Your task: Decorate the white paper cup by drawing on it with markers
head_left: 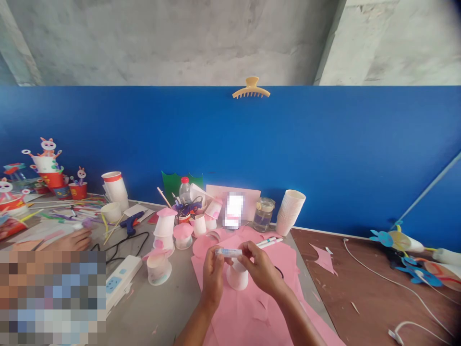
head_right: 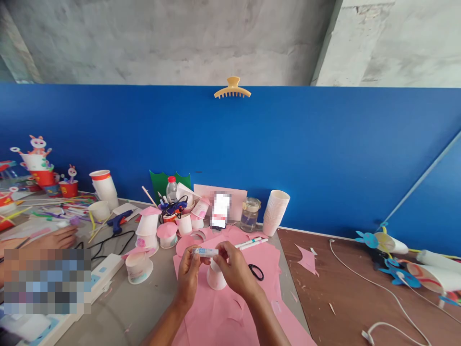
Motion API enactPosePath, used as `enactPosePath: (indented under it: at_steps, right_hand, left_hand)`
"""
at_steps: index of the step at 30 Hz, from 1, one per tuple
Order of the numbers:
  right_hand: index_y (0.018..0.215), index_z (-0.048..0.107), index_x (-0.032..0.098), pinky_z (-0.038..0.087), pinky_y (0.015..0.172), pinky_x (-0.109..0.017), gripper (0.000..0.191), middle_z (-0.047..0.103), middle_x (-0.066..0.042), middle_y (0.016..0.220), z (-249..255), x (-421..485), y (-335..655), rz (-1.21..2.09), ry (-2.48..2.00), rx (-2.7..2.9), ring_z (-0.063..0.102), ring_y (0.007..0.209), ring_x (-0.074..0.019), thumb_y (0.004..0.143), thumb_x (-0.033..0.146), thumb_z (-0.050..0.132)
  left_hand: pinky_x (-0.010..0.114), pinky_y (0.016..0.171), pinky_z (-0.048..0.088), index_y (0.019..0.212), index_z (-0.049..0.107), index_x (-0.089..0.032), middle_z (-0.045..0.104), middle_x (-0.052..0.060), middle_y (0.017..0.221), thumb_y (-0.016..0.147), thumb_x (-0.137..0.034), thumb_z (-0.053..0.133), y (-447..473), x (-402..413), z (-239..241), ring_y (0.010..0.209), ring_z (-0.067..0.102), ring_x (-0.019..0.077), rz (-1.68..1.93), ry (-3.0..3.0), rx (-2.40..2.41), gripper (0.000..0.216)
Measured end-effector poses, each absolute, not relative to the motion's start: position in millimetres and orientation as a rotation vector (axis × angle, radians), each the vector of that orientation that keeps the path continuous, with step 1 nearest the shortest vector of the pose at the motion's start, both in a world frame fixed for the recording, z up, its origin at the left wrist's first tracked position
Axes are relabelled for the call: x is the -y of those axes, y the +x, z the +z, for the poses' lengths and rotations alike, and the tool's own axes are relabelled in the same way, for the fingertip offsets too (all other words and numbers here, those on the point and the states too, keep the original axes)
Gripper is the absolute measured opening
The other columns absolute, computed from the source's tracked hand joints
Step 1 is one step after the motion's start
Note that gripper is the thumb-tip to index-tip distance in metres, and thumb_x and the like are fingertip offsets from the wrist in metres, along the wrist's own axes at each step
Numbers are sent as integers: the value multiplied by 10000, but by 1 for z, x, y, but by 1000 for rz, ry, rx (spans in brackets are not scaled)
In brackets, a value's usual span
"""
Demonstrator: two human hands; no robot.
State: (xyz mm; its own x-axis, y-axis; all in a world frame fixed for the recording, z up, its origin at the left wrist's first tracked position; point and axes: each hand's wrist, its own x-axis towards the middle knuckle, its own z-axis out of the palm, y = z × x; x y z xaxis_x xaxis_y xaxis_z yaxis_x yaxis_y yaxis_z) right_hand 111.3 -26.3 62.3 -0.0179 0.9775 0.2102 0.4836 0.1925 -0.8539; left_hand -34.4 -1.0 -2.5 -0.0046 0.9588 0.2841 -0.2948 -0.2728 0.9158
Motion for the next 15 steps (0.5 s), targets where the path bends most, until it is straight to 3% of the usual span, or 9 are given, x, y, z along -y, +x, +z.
enactPosePath:
  at_steps: [5, 7, 9, 10, 15]
  right_hand:
    - [626, 448, 222, 360, 593, -296, 421, 531, -8, 605, 59, 23, 112, 715, -1579, 1624, 485, 589, -166, 945, 466, 323]
    - [719, 519, 213, 390, 615, -296, 348, 585, -23, 698, 59, 24, 113, 681, -1549, 1622, 524, 639, -175, 922, 465, 390]
    - [924, 566, 208, 430, 649, -290, 197, 628, -38, 867, 61, 26, 114, 666, -1465, 1638, 563, 723, -177, 853, 387, 519]
    - [993, 562, 211, 443, 670, -289, 209, 630, -41, 927, 62, 27, 114, 665, -1426, 1650, 572, 759, -176, 819, 327, 554]
    - [853, 574, 201, 420, 671, -290, 92, 607, -18, 795, 66, 28, 111, 738, -1425, 1638, 549, 745, -173, 802, 223, 500]
  left_hand:
    - [300, 750, 463, 941, 546, -193, 625, 8, 740, 899, -541, 534, -34, 4, 0, 740, 592, 169, 1481, 1226, -800, 351]
    - [294, 745, 460, 924, 554, -193, 618, 8, 747, 890, -539, 549, -33, 4, 2, 735, 585, 166, 1491, 1215, -801, 348]
    - [291, 737, 460, 930, 557, -196, 612, 3, 747, 883, -539, 562, -33, 4, 2, 729, 580, 163, 1504, 1187, -790, 346]
    - [291, 735, 461, 939, 557, -198, 610, 1, 745, 882, -537, 564, -33, 3, 1, 727, 579, 162, 1507, 1177, -781, 344]
    - [294, 742, 457, 944, 552, -196, 614, -2, 715, 894, -537, 545, -34, 0, -1, 725, 586, 163, 1506, 1185, -787, 345]
